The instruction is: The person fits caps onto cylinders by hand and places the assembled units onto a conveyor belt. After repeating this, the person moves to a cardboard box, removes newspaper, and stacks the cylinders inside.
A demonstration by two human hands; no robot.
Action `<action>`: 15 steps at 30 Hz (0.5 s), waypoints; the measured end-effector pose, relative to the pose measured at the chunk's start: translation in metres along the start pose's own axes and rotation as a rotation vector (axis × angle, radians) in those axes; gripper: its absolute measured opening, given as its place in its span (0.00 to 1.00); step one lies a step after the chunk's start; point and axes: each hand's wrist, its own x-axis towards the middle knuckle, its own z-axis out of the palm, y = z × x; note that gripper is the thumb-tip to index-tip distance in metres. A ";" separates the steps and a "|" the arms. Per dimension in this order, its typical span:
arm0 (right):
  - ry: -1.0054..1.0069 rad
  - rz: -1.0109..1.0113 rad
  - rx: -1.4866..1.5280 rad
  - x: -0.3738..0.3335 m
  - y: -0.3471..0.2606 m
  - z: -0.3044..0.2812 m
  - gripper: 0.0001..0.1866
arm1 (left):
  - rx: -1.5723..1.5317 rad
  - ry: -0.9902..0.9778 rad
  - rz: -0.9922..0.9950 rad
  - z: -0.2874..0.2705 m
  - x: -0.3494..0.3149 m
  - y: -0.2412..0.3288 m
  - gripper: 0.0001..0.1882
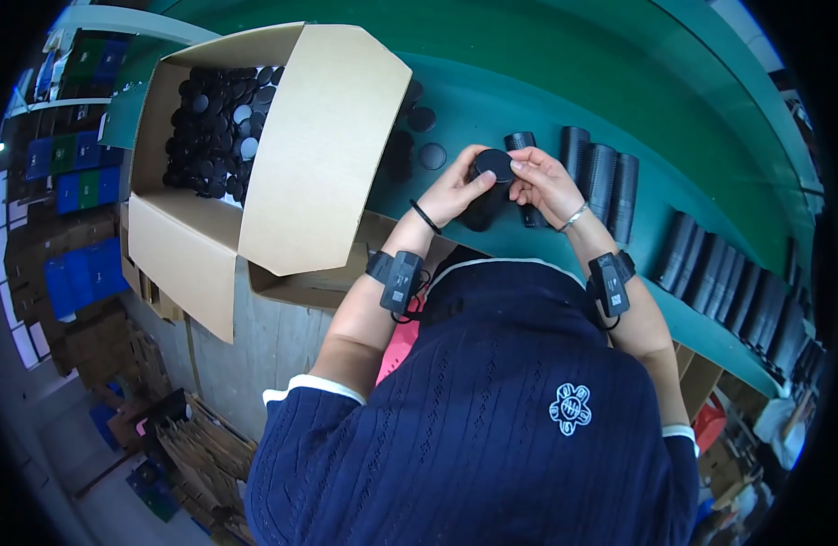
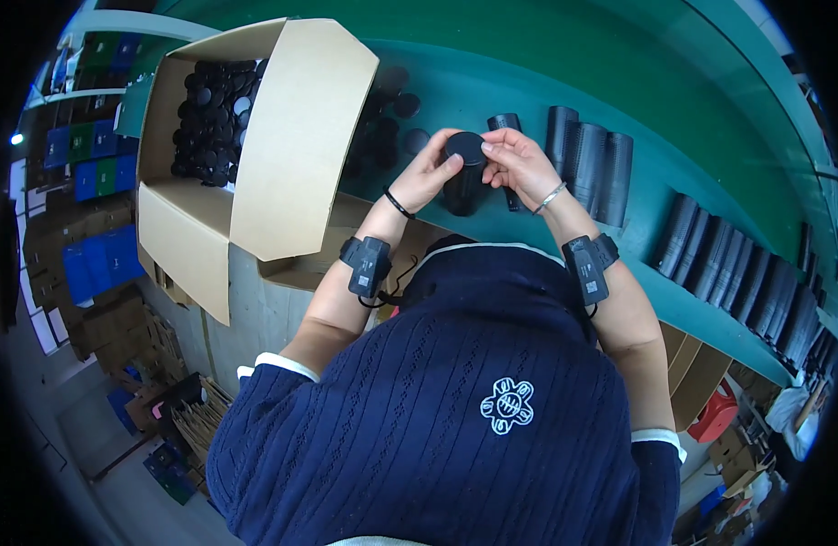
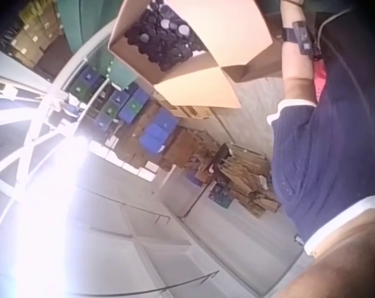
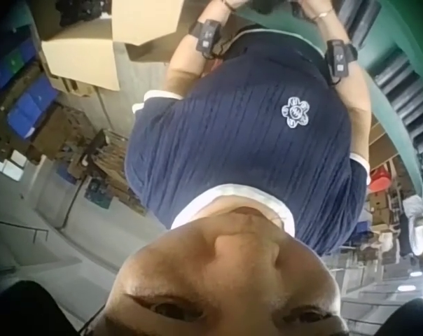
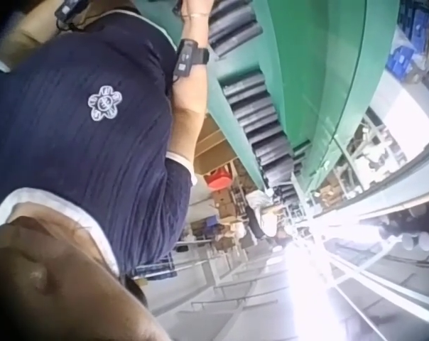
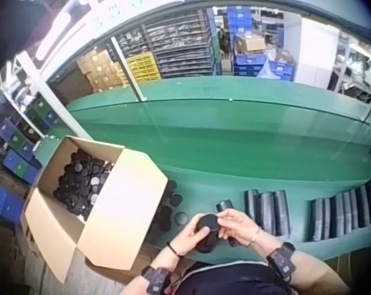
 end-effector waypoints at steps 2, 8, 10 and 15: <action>0.060 -0.009 0.017 -0.001 0.004 0.005 0.05 | -0.277 0.031 -0.118 0.003 -0.005 0.000 0.21; 0.035 0.053 -0.003 0.006 0.007 0.007 0.06 | -0.099 0.164 -0.139 0.008 -0.004 -0.002 0.18; 0.043 0.051 -0.022 0.010 0.005 0.008 0.05 | -0.115 0.178 -0.134 0.002 0.003 -0.004 0.16; -0.009 -0.018 0.048 0.006 -0.006 0.001 0.07 | -0.764 0.109 -0.205 -0.012 0.019 0.011 0.18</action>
